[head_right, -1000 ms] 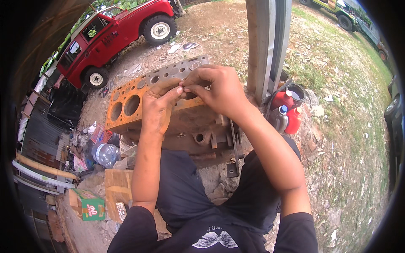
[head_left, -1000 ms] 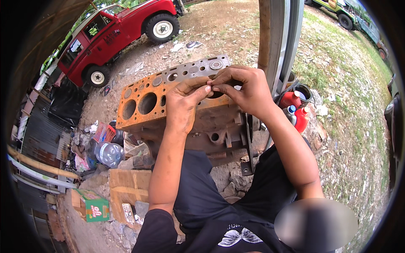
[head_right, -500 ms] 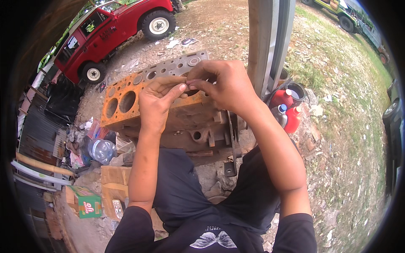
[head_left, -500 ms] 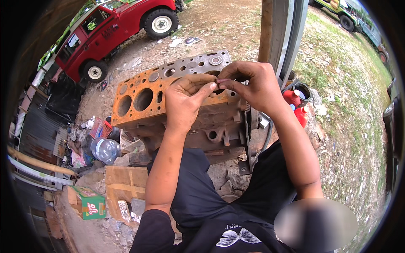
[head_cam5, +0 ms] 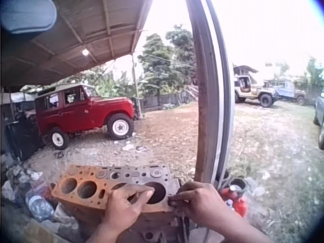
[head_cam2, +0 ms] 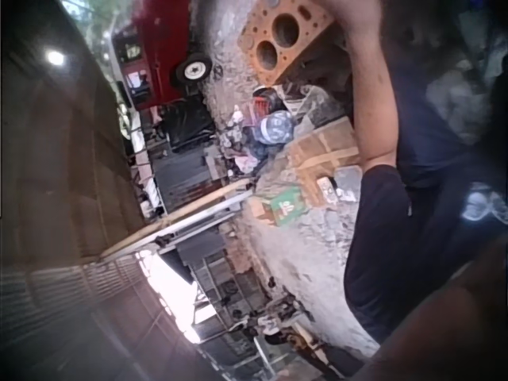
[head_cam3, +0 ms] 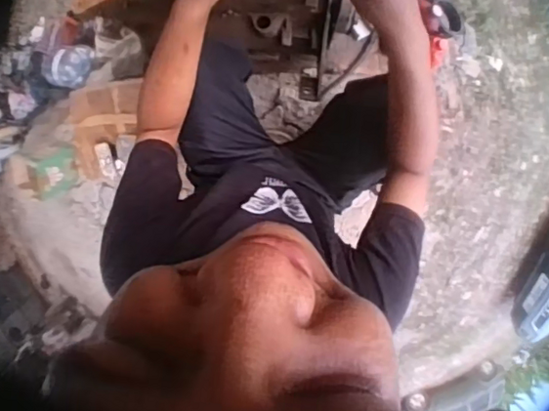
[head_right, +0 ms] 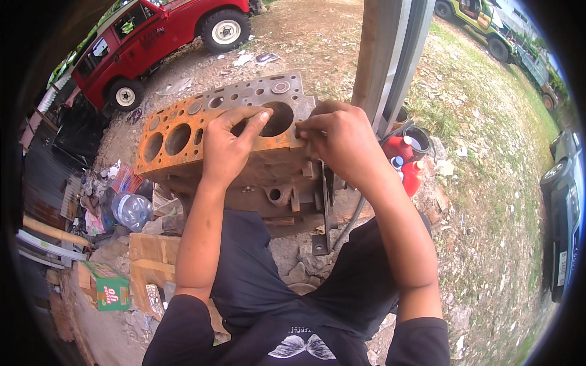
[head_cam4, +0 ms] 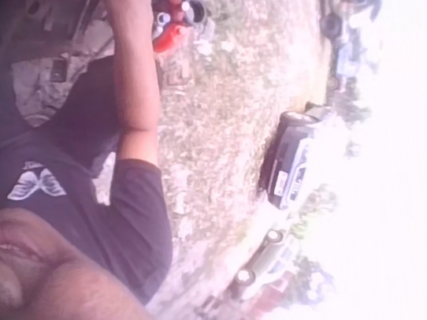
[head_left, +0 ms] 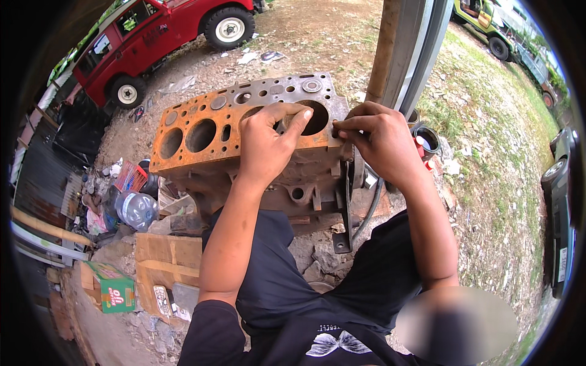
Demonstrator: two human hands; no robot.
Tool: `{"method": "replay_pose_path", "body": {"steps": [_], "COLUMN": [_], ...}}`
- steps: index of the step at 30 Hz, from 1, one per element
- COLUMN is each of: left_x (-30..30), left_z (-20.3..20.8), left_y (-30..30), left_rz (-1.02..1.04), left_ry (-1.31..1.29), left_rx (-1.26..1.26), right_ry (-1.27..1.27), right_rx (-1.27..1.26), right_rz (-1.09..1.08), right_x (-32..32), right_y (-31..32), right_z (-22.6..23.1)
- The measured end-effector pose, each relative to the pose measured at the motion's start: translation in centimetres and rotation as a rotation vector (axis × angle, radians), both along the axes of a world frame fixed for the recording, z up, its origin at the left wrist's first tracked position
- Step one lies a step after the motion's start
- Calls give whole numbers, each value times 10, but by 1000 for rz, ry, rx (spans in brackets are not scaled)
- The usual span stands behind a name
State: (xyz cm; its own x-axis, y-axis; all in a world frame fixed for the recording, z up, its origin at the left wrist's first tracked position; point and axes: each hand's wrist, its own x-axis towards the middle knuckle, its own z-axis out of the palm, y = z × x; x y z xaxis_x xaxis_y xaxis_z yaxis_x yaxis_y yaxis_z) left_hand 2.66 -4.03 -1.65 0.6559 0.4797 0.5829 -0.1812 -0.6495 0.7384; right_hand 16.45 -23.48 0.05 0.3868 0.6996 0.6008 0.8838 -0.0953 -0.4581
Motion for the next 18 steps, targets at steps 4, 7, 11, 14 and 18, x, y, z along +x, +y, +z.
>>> {"method": "replay_pose_path", "body": {"steps": [4, 7, 11, 14, 18], "left_x": [0, 4, -1, 0, 6], "left_z": [0, 0, 1, 5, 7], "left_y": [-1, 1, -1, -2, -6], "left_rz": [2, 4, 27, 22, 35], "left_ry": [2, -6, 76, 93, 83], "left_rx": [7, 3, -21, 4, 39], "right_ry": [76, 84, 79, 83, 98], "right_rx": [-19, -11, -55, -28, 9], "right_rz": [-44, -98, -164, -187, -166], "right_x": [-2, -2, -22, -31, -15], "right_y": [1, 5, -4, -9, 9], "right_z": [0, -1, -4, -8, -12]}}
